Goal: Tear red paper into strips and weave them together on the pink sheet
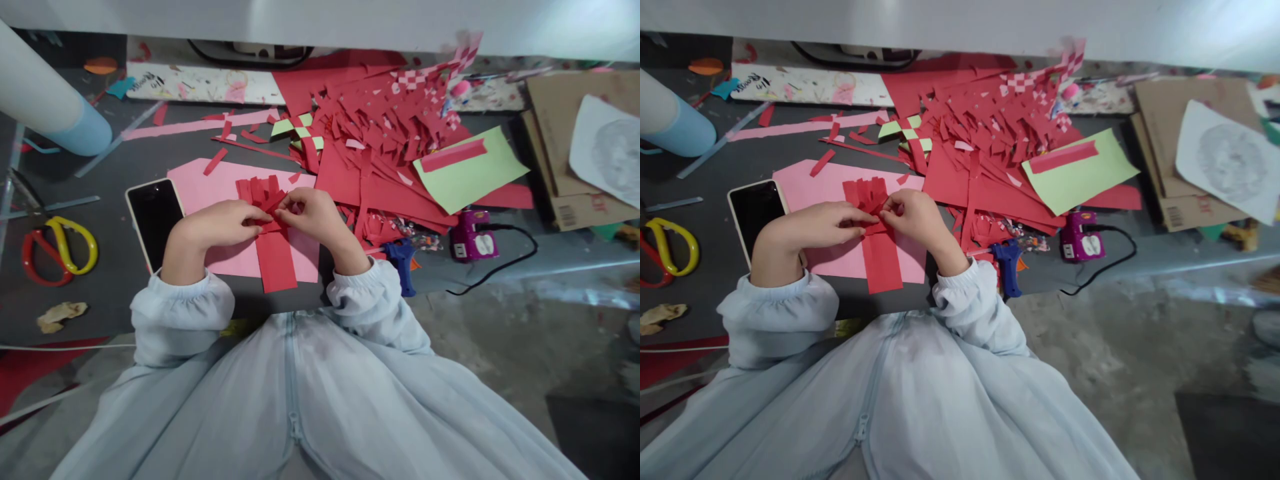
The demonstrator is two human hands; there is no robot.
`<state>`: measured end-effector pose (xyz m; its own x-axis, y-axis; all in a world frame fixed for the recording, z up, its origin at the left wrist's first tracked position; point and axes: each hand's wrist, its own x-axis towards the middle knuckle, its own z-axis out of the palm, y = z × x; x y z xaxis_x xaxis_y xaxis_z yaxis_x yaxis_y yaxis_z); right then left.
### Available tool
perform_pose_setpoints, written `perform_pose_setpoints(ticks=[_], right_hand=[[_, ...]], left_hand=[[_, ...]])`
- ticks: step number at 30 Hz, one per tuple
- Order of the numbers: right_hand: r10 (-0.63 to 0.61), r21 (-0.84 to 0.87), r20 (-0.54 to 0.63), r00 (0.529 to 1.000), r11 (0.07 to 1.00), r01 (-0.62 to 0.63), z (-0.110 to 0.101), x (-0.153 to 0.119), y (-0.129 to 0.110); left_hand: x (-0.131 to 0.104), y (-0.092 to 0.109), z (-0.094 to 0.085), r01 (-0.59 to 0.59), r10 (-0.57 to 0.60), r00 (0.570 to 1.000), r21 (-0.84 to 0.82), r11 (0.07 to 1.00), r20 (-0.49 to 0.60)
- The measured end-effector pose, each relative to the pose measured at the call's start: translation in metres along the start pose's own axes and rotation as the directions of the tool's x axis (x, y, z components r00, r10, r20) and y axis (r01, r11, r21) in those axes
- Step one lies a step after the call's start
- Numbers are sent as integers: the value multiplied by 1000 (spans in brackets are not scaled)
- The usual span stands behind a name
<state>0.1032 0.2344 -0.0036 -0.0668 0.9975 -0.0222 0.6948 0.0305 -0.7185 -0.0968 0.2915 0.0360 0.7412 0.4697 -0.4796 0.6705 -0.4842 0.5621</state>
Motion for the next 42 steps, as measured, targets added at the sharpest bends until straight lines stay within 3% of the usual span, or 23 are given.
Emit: perform_pose_setpoints(ticks=[9,15,27,35,42], right_hand=[[62,166,-18,998,984,-58,-2,-5,7],[98,153,-67,993,984,-86,-1,-7,19],[209,245,-53,977,951,-190,-1,-14,22],[173,287,-88,981,948,-142,1,-20,21],[90,253,-156,984,966,-48,6,-21,20]], left_hand=[[-1,-3,-1,-26,28,999,-66,997,28],[-3,-3,-1,-33,38,999,-110,993,38],[3,0,3,-49,49,999,-22,999,14],[2,3,3,18,-18,1000,-28,999,3],[3,-2,1,-43,46,998,-62,997,51]])
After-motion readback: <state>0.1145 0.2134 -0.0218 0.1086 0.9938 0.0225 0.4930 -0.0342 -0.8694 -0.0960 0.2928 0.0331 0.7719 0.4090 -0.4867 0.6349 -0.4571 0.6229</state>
